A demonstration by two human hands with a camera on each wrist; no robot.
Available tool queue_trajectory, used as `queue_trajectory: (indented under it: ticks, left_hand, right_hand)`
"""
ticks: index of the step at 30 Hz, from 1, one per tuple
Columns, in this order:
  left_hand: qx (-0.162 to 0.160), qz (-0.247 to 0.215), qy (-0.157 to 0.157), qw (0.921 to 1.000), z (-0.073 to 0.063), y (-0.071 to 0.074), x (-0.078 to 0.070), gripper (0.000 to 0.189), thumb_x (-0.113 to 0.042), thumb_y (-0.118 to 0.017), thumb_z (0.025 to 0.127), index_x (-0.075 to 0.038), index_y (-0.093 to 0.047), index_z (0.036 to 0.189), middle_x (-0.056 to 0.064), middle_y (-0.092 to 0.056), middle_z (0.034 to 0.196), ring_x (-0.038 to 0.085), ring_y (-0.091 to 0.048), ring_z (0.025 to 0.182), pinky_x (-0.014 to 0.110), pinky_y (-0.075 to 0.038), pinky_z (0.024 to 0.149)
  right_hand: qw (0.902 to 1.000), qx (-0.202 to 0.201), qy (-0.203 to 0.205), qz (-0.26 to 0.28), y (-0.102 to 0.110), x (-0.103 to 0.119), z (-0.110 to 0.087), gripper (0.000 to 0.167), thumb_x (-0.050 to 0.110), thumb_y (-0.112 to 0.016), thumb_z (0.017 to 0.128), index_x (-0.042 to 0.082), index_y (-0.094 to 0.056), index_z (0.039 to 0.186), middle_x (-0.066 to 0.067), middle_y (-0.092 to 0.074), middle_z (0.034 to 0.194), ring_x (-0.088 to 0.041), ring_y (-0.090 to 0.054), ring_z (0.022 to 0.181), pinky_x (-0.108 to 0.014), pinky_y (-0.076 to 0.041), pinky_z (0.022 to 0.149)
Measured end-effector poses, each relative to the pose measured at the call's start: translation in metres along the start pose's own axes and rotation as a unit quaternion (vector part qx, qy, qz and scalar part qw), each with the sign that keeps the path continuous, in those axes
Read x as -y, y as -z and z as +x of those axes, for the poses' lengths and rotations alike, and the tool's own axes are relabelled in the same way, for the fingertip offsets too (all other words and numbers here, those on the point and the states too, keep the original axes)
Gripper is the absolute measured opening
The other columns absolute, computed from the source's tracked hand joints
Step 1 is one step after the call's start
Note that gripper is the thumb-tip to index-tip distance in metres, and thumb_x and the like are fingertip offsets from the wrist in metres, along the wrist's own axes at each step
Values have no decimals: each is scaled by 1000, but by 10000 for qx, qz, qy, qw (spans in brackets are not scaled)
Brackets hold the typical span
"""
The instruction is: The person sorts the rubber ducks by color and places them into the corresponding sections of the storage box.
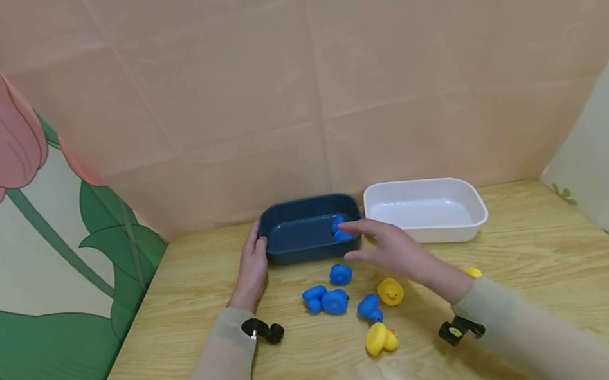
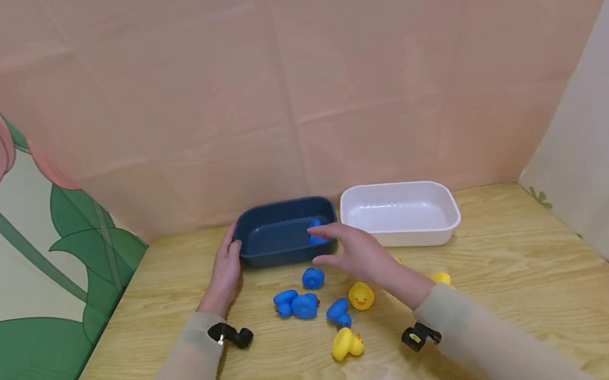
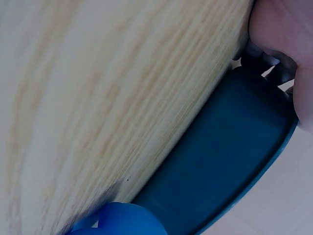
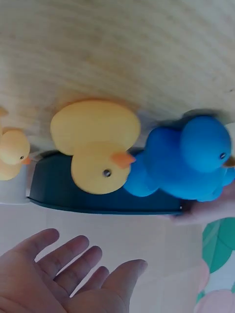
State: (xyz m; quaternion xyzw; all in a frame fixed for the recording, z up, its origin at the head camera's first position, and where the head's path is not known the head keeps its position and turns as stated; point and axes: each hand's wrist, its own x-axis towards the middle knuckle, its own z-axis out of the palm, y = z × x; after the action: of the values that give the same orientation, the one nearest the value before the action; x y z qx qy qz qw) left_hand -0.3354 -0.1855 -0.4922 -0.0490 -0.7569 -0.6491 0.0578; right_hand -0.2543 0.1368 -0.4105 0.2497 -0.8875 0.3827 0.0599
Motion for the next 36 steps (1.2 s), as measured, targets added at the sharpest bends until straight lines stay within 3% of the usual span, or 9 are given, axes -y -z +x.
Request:
queue_trajectory:
  ticks: [19,26,36]
  left_hand:
    - [-59,-48,54,10000,1,0,5,59,-22,-40,120,-22,-28,177,-2,-26,181,25,-17,168,51,-15,135]
    - [-149,36,95,9998,0,-1,4,59,-21,-42,118,-27,-32,176,0,-28,181,27,-18,167,52,-17,134]
    - [-125,-9,64,9999,1,-1,1,58,-22,-41,119,-22,-31,177,1,-27,181,27,-17,168,53,-16,135]
  right_hand:
    - [9968,719,-192,299,-25,-9,-19,58,30,-83,102,18,-66,155,-7,-64,155,-36,-60,142,-60,-52,113]
    - [9944,998,-181,310,-30,-21,-16,59,29,-82,103,14,-64,156,-7,-63,156,-39,-59,143,-60,-51,114]
    - [9915,1284,3,191,-32,-31,-6,64,25,-82,103,5,-59,159,-13,-63,156,-39,-61,140,-59,-50,115]
